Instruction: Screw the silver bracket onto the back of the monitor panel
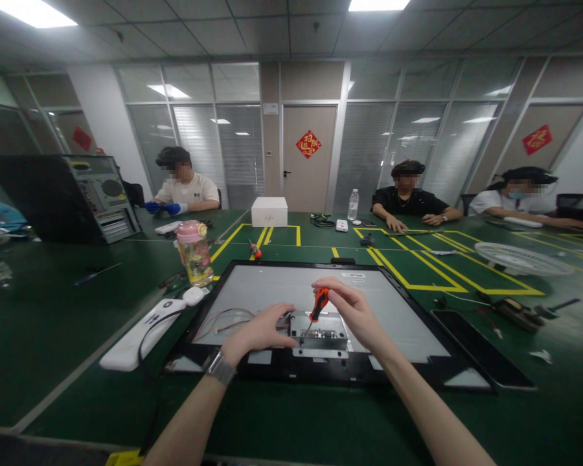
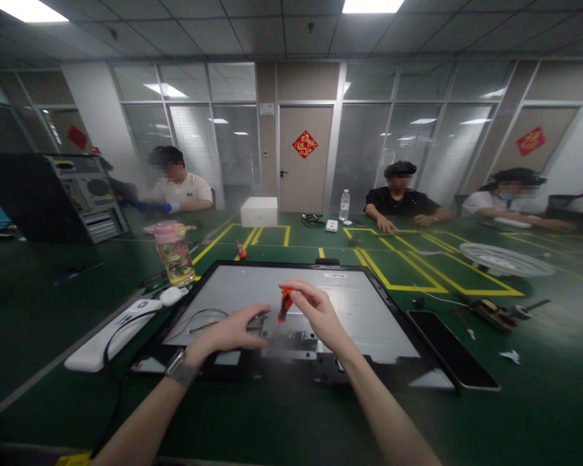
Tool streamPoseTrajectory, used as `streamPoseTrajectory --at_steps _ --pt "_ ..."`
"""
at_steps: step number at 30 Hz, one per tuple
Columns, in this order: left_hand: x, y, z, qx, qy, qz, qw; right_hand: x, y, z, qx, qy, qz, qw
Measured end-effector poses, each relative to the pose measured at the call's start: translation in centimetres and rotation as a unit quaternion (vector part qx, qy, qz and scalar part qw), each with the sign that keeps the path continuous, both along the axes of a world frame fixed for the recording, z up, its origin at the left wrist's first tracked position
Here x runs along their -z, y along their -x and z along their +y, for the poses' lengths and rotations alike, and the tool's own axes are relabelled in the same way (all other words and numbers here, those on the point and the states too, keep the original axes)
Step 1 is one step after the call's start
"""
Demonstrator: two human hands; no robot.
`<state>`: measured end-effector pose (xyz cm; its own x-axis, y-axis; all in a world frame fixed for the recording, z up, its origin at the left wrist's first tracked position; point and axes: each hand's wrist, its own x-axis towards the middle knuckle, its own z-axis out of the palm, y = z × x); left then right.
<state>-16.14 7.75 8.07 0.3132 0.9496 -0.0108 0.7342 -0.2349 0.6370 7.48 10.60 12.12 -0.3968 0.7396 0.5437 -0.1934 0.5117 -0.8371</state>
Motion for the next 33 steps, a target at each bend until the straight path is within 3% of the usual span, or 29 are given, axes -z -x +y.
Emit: streamPoseTrajectory --at_steps 9,17,33 --pt "-0.09 -0.05 -0.06 -0.006 0.003 0.007 1.0 0.04 -0.1 0.03 -0.003 0.038 0.01 0.999" --pt "-0.08 -0.11 0.03 -0.004 0.005 0.012 1.0 -0.08 0.08 -0.07 0.016 0.022 0.016 1.0" --pt "-0.22 -0.16 -0.01 -0.003 0.002 0.013 1.0 0.16 0.2 -0.28 -0.096 0.105 0.065 0.988"
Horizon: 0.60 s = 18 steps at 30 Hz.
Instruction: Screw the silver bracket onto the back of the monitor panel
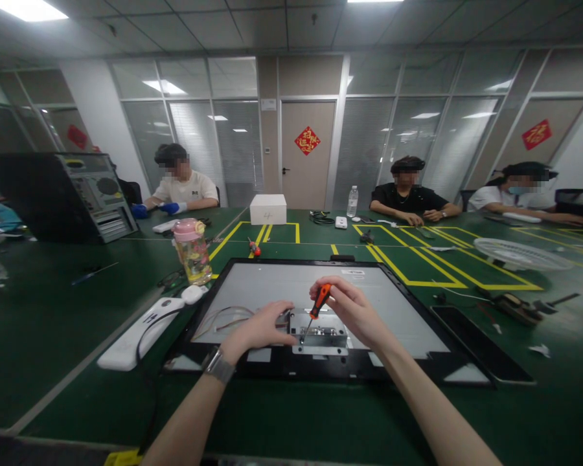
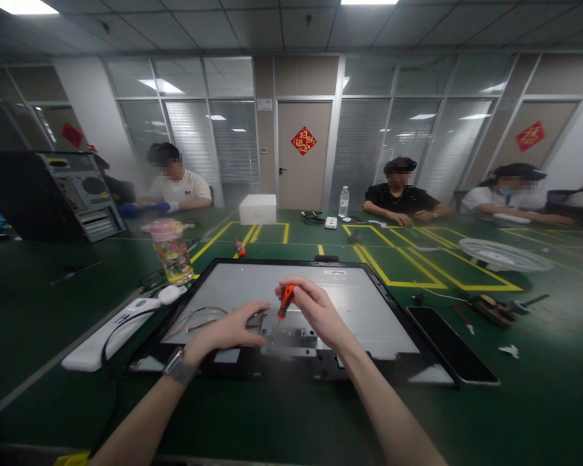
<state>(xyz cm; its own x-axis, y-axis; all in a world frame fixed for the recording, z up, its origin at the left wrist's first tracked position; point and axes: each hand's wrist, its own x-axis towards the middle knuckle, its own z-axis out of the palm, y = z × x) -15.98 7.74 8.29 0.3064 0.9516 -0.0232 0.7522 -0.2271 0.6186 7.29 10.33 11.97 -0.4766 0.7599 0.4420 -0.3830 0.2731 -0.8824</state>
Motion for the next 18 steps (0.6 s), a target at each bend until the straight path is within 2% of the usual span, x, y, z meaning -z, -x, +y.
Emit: streamPoseTrajectory --at_steps 3,8,10,13,15,18 --pt "0.13 0.0 0.05 -0.001 -0.003 -0.001 1.0 0.11 -0.16 0.07 0.018 -0.021 -0.021 0.999" --pt "0.05 -0.02 -0.03 0.0 -0.002 -0.008 1.0 0.01 -0.46 0.15 -0.002 -0.035 -0.054 0.998" --pt "-0.08 -0.05 -0.08 0.0 -0.002 -0.006 1.0 -0.06 -0.3 0.06 0.046 -0.063 -0.056 0.995" --pt "-0.14 -0.06 -0.07 0.0 -0.004 0.0 1.0 -0.09 0.06 -0.16 0.17 -0.141 -0.056 0.974" --pt "-0.06 -0.03 -0.01 0.002 -0.005 0.001 1.0 -0.07 0.17 -0.3 0.204 -0.183 -0.066 0.959" --pt "0.1 0.08 0.06 0.007 -0.007 0.002 1.0 0.02 0.09 -0.38 0.157 -0.183 -0.075 0.968"
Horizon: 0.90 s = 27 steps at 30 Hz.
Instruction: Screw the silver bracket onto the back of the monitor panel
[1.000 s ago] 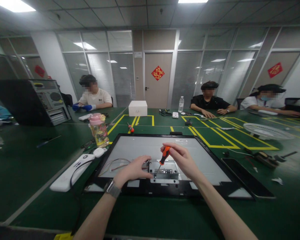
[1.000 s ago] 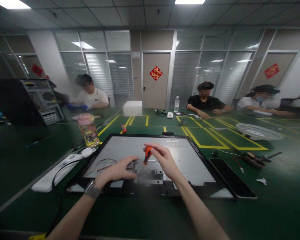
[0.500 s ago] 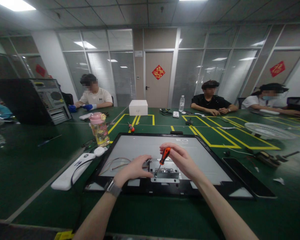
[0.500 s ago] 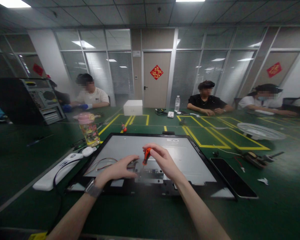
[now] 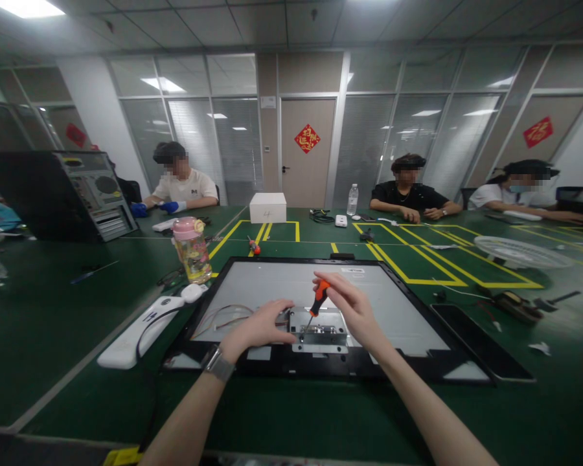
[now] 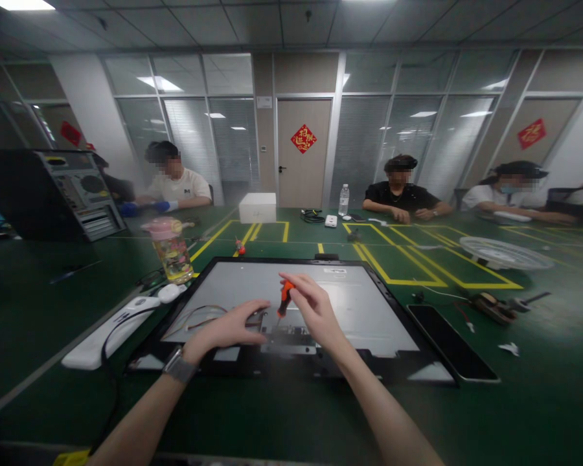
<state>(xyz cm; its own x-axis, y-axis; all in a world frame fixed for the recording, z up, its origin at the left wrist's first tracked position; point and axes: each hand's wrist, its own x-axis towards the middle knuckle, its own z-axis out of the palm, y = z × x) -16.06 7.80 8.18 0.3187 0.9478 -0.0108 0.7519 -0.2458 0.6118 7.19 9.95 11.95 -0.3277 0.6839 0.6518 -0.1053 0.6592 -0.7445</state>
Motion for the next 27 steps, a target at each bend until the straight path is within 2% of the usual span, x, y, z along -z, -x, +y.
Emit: streamPoseTrajectory --at_steps 2,4,8,14,20,25,27 --pt "0.08 0.07 0.01 0.002 -0.001 0.001 1.0 0.1 -0.02 0.06 -0.035 0.034 0.003 0.999" --pt "0.12 0.11 0.01 0.002 -0.002 0.0 1.0 0.22 0.05 0.18 -0.027 0.051 0.011 0.998" --pt "0.12 0.07 0.02 0.002 -0.002 -0.001 1.0 0.31 0.17 0.32 0.03 0.011 0.024 0.999" --pt "-0.01 -0.01 -0.02 -0.006 0.004 0.006 1.0 0.43 0.04 0.36 -0.043 0.049 0.011 0.998" --pt "0.25 0.06 0.13 -0.001 0.0 0.005 1.0 0.79 0.48 0.39 0.025 0.008 0.024 0.999" --pt "0.08 -0.07 0.09 -0.001 0.003 0.006 1.0 0.73 0.54 0.16 -0.032 0.042 0.028 0.998" --pt "-0.1 -0.14 -0.02 -0.003 0.005 0.007 1.0 0.89 0.72 0.26 -0.017 0.05 0.04 0.998"
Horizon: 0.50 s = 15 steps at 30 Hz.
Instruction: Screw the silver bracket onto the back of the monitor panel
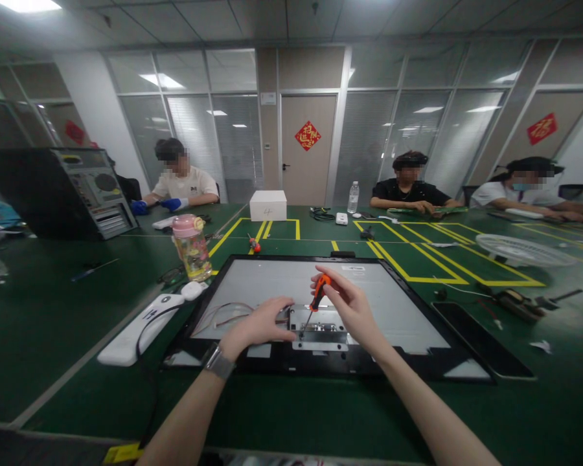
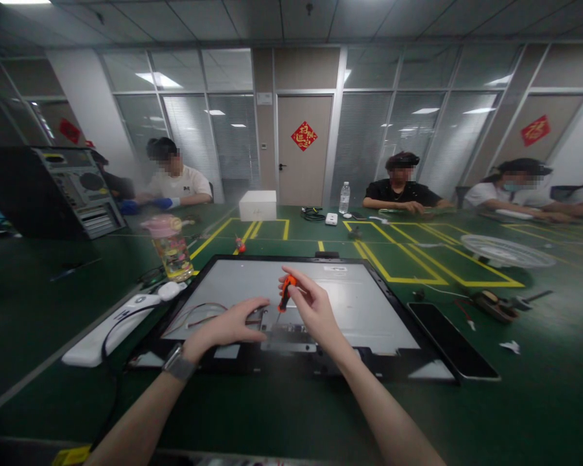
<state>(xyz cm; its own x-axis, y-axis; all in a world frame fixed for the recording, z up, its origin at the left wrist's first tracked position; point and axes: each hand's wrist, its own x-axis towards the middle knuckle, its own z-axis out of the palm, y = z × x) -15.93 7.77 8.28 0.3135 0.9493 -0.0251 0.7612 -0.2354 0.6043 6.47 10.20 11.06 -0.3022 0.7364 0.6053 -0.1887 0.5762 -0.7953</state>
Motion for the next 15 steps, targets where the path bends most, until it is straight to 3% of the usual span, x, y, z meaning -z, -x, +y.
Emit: streamPoseTrajectory --at_steps 4,11,15 --pt "-0.16 -0.07 -0.15 -0.005 0.002 -0.006 1.0 0.25 0.25 0.11 0.071 -0.041 -0.001 0.997" --pt "0.03 -0.03 -0.04 0.0 -0.001 0.0 1.0 0.2 0.12 -0.3 0.016 -0.049 -0.028 0.998" --pt "0.21 0.01 0.03 -0.001 -0.002 -0.004 1.0 0.38 0.41 -0.11 0.096 -0.072 -0.025 0.992"
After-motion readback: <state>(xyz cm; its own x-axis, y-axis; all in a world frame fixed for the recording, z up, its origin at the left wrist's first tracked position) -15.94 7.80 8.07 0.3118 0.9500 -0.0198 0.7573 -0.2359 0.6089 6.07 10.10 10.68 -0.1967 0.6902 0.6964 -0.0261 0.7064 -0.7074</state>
